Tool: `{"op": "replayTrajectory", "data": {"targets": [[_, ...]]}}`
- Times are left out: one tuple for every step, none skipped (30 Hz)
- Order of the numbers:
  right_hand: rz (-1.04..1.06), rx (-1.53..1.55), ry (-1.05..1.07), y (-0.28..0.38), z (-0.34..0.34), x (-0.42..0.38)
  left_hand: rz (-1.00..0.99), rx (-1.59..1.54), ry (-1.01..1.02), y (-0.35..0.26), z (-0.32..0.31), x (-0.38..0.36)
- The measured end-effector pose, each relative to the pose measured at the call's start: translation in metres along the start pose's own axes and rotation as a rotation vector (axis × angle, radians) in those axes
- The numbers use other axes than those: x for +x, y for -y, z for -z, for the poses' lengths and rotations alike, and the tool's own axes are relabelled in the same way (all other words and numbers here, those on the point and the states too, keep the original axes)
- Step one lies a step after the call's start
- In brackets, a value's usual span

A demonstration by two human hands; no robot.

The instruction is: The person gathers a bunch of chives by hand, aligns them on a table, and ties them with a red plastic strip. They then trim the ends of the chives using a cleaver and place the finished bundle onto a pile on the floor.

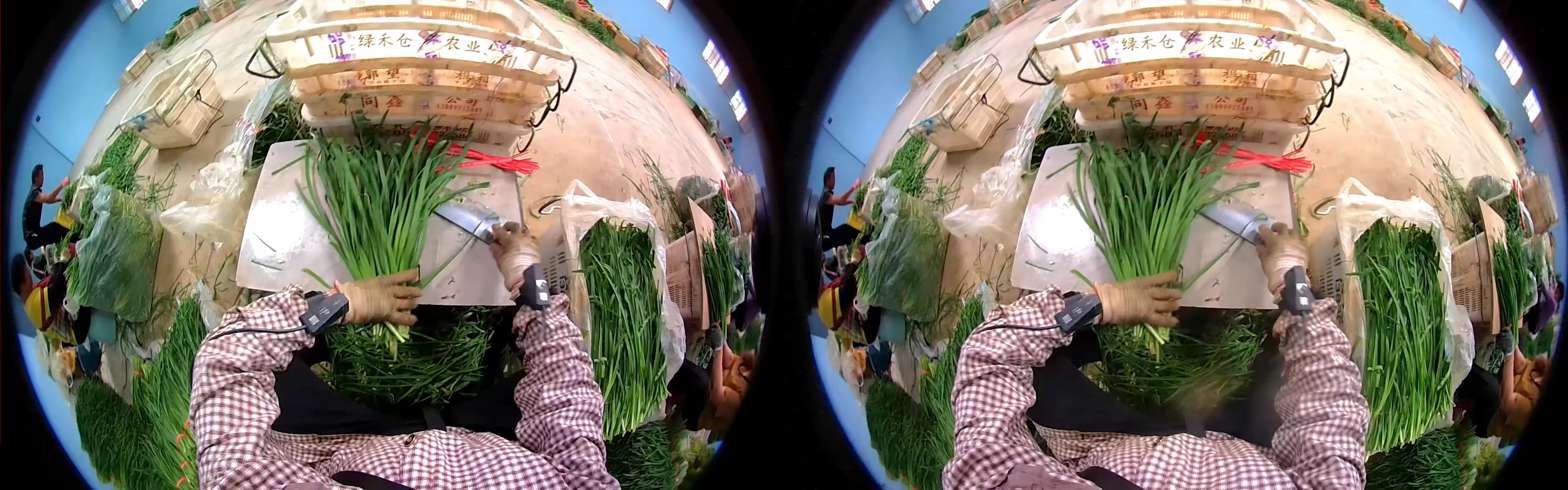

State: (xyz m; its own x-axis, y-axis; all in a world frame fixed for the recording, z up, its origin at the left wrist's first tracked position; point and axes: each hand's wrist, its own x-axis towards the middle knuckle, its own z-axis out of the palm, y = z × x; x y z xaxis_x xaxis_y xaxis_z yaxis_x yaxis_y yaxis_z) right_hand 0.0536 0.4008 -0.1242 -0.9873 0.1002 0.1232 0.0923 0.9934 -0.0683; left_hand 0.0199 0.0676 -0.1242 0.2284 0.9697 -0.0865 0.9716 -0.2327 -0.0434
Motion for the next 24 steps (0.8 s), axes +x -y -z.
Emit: {"op": "replayTrajectory", "data": {"targets": [[-0.081,0.185,0.032,0.003,0.004,-0.005,0.037,0.125,-0.078,-0.005,-0.004,-0.007],[-0.16,0.369,0.063,0.009,0.015,-0.007,0.127,0.025,-0.068,-0.014,0.014,-0.013],[-0.267,0.439,0.312,0.016,0.028,-0.009,0.218,-0.073,-0.067,-0.024,0.031,-0.019],[-0.304,0.41,0.369,0.022,0.029,-0.015,0.383,-0.182,-0.074,-0.033,0.063,-0.026],[-0.286,0.527,0.461,0.019,0.019,-0.021,0.544,-0.289,-0.08,-0.04,0.09,-0.036],[-0.269,0.645,0.552,0.016,0.009,-0.025,0.703,-0.395,-0.087,-0.044,0.102,-0.047],[-0.523,0.949,0.663,0.032,0.016,-0.026,0.922,-0.591,-0.283,-0.044,0.093,-0.066],[-0.537,1.055,0.654,0.042,0.016,-0.023,1.133,-0.784,-0.49,-0.042,0.076,-0.084],[-0.545,1.155,0.645,0.051,0.017,-0.017,1.557,-0.984,-0.537,-0.031,0.057,-0.091],[-0.549,1.254,0.635,0.061,0.017,-0.007,1.733,-1.194,-0.669,-0.014,0.027,-0.107],[-0.546,1.268,0.616,0.076,0.014,0.005,1.814,-1.471,-0.823,-0.004,0.02,-0.111],[-0.558,1.284,0.548,0.093,0.007,0.017,1.713,-1.651,-0.892,0.009,-0.012,-0.118],[-0.411,1.081,0.569,0.1,-0.012,0.039,1.611,-1.831,-0.948,0.021,-0.043,-0.126],[-0.272,0.877,0.582,0.106,-0.025,0.059,1.597,-2.075,-1.149,0.036,-0.039,-0.106],[-0.26,0.901,0.583,0.125,-0.018,0.066,1.596,-2.069,-1.076,0.049,-0.03,-0.088],[-0.251,0.924,0.586,0.146,-0.011,0.071,1.595,-2.065,-1.001,0.059,-0.022,-0.071],[-0.235,1.104,0.661,0.156,-0.034,0.082,1.645,-1.927,-0.892,0.071,-0.022,-0.054],[-0.097,1.196,0.665,0.17,-0.046,0.086,1.688,-1.788,-0.789,0.08,-0.027,-0.044],[-0.201,1.409,0.746,0.182,-0.057,0.086,1.586,-1.957,-0.889,0.087,-0.045,-0.041],[-0.309,1.622,0.826,0.188,-0.062,0.081,1.468,-2.119,-0.988,0.09,-0.069,-0.037],[-0.355,1.772,0.875,0.188,-0.06,0.068,1.334,-2.273,-1.084,0.087,-0.082,-0.033],[-0.4,1.925,0.922,0.187,-0.057,0.051,1.463,-2.141,-1.21,0.065,-0.056,-0.026],[-0.45,2.081,0.967,0.186,-0.047,0.032,1.416,-2.145,-1.311,0.037,-0.025,-0.025],[-0.32,2.031,0.937,0.194,0.002,0.001,1.371,-2.155,-1.403,0.008,-0.003,-0.022]]}}
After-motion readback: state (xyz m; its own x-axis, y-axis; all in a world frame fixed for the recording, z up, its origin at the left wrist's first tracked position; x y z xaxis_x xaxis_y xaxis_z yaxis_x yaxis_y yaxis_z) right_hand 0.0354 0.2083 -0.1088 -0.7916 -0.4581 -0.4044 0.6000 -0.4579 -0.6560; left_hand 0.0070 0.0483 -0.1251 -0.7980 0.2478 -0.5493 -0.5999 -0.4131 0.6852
